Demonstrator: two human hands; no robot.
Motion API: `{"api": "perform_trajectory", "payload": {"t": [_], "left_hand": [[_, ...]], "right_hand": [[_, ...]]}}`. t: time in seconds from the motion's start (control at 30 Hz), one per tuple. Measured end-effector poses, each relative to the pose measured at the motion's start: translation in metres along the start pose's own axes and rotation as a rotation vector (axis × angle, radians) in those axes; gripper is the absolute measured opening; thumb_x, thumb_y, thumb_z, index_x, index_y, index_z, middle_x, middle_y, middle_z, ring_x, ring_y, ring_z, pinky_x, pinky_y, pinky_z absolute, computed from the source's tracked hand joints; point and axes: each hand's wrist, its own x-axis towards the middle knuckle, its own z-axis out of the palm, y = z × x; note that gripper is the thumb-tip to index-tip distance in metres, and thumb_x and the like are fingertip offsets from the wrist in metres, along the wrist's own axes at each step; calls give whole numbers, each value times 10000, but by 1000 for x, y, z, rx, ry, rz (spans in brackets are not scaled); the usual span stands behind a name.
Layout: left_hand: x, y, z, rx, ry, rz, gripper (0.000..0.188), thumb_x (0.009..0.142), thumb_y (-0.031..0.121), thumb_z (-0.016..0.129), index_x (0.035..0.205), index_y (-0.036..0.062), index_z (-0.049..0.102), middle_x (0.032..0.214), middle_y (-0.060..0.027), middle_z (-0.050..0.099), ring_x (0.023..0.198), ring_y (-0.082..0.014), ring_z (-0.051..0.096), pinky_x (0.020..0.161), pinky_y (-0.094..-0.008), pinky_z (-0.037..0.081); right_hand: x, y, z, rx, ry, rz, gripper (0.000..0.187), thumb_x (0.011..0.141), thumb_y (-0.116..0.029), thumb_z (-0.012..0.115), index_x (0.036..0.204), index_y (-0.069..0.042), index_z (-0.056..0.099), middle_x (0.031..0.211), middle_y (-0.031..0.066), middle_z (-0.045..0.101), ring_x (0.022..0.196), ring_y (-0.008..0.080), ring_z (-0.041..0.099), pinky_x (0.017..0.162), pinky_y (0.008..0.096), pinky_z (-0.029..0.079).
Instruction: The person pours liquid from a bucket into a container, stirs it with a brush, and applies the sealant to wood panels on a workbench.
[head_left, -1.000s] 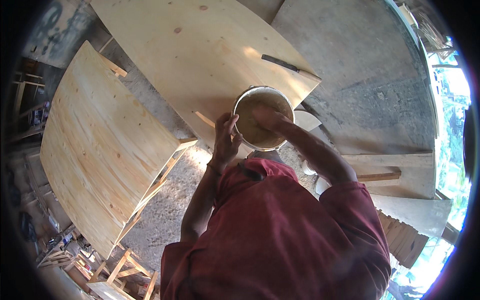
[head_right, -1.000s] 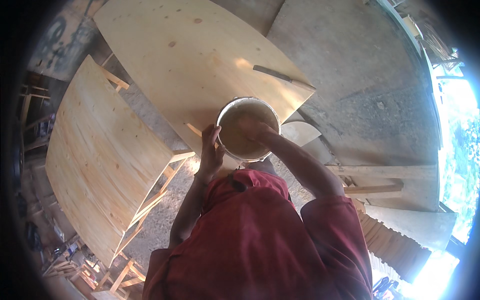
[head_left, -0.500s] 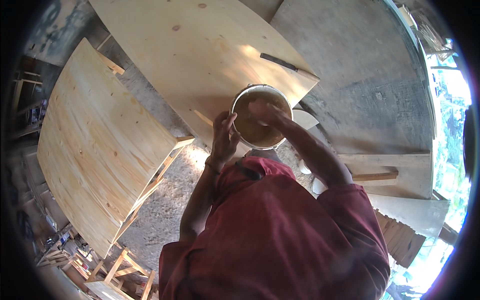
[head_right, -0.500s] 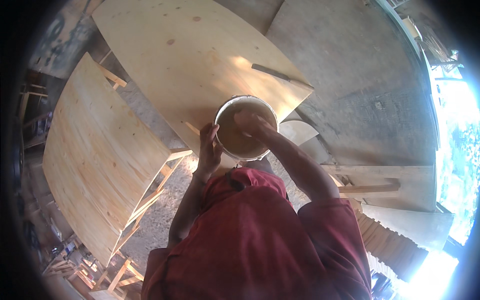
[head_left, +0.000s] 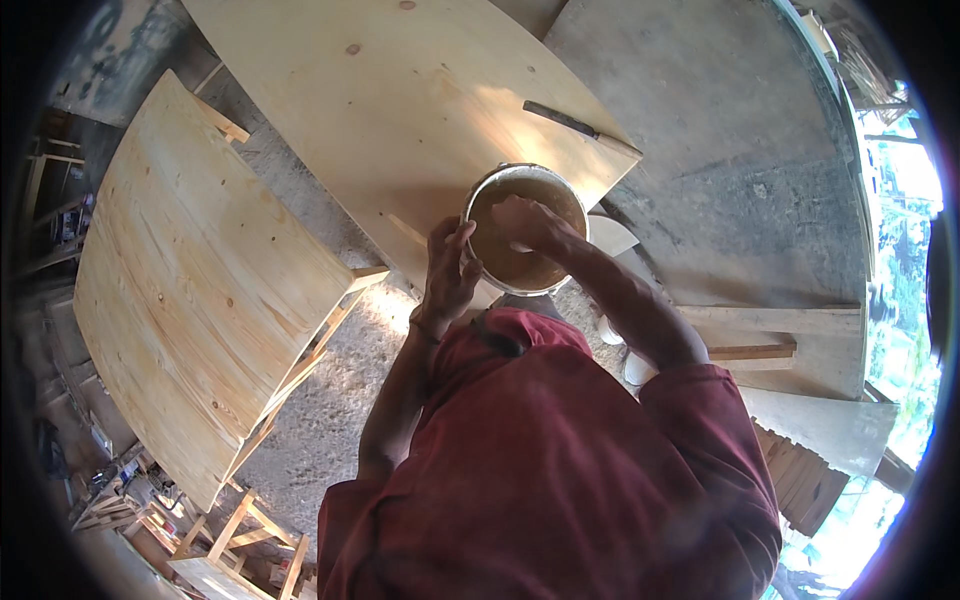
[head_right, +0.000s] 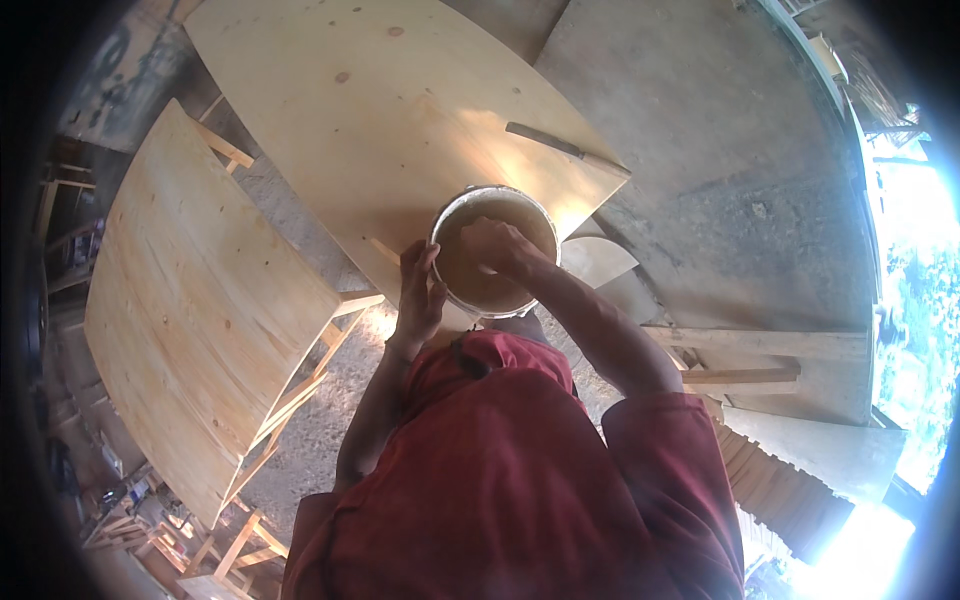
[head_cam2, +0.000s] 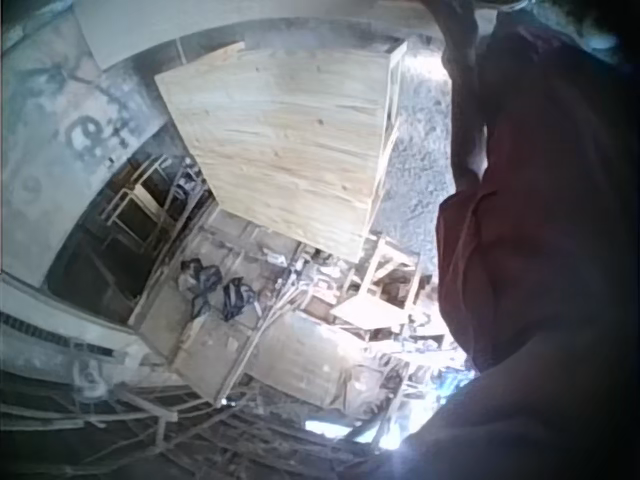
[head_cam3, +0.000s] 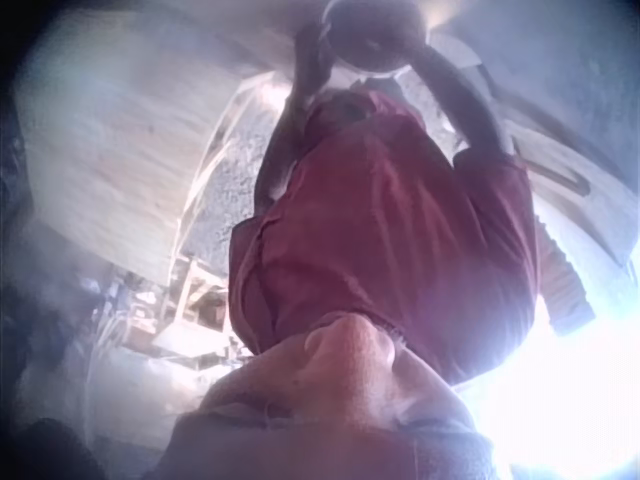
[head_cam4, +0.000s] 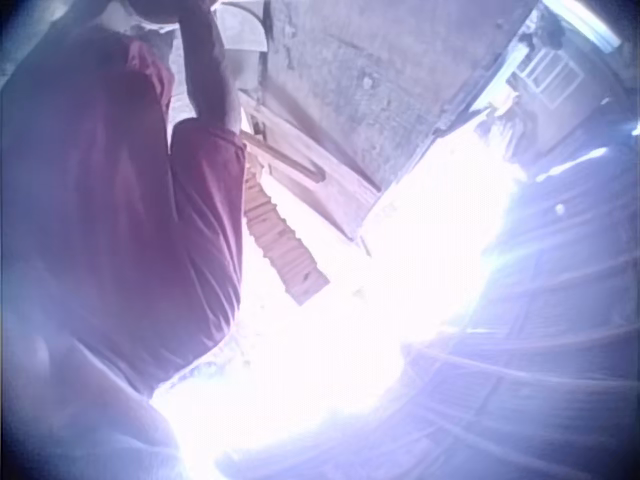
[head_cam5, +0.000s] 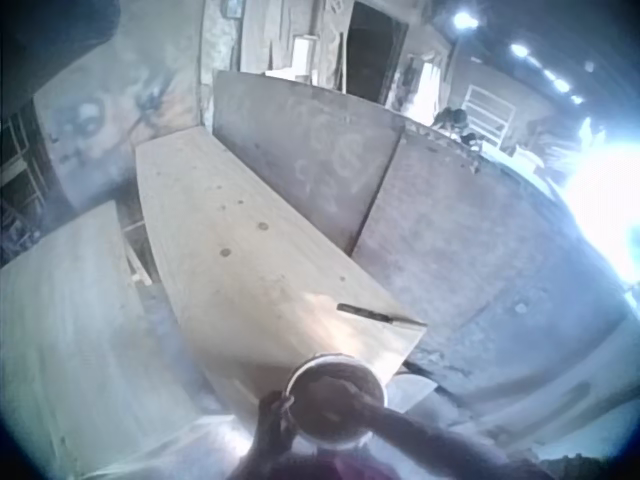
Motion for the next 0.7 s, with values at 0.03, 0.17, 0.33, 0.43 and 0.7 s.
{"api": "perform_trajectory", "payload": {"t": [0.03,0.17,0.33,0.43,0.7], "left_hand": [[0,0,0,9,-2,0,535,976,419,493,1382,76,436,1350,-209,394,1237,-390,413,1007,-477,392],[3,0,0,-12,-7,-13,563,970,454,501,1383,76,436,1344,-210,400,1239,-389,410,1017,-476,382],[-2,1,0,0,-3,-42,604,959,504,504,1382,77,439,1344,-208,402,1235,-382,411,1022,-474,375],[0,-3,4,-37,-8,-7,607,961,504,500,1389,80,432,1340,-209,402,1233,-380,412,1024,-476,373],[-1,-3,1,7,-3,3,546,946,396,549,1383,87,437,1332,-209,403,1217,-389,425,1016,-482,385]], "right_hand": [[1,-3,-4,-42,-54,15,278,876,-148,519,1072,-39,683,1104,184,672,1034,326,650,900,439,512],[25,34,67,246,507,-133,244,874,-195,595,1055,-63,692,1061,163,686,982,326,661,819,434,545],[-7,4,-10,-1,-27,21,326,891,-196,537,1170,-73,652,1194,199,628,1118,331,607,961,448,481],[48,55,106,363,785,-63,278,908,-183,514,1103,-64,672,1106,185,664,1043,328,643,899,441,517],[16,35,40,-29,252,-32,272,877,-139,548,1105,-41,661,1087,161,671,1046,292,639,881,402,520]]}}
